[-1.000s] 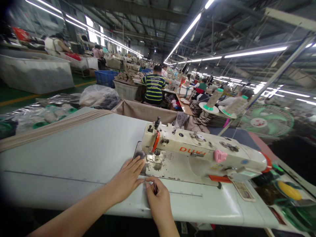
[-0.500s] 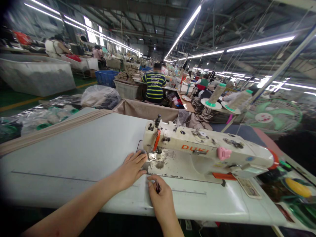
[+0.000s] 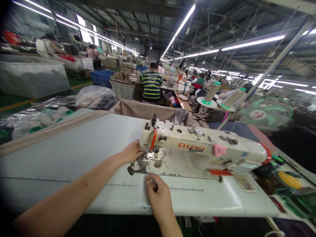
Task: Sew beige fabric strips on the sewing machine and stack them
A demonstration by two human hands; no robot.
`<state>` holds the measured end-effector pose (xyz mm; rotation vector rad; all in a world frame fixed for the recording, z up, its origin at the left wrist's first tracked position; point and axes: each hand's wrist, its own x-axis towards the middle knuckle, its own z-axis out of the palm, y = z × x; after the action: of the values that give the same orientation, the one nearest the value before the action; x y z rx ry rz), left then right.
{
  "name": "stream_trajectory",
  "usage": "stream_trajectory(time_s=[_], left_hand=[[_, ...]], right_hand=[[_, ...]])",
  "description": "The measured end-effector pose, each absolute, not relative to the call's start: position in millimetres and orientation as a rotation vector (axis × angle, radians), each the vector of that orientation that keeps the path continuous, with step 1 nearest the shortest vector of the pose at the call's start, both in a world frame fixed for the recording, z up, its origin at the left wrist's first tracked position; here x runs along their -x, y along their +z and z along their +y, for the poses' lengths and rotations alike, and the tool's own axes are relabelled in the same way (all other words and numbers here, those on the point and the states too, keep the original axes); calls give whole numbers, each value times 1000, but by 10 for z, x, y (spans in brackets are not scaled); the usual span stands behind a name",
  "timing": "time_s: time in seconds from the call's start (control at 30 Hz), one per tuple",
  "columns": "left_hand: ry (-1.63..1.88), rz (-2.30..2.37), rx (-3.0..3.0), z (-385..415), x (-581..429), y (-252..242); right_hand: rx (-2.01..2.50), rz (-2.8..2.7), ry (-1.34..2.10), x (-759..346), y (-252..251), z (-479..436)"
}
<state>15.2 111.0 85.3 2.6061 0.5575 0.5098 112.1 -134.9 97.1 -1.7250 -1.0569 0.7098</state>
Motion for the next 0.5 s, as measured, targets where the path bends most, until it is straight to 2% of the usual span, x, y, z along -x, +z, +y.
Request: stream_trajectory(time_s=[0.5], left_hand=[[544,607,-2634,1138,13,895]], right_hand=[[1679,-1059,714,-1097,991,-1370]])
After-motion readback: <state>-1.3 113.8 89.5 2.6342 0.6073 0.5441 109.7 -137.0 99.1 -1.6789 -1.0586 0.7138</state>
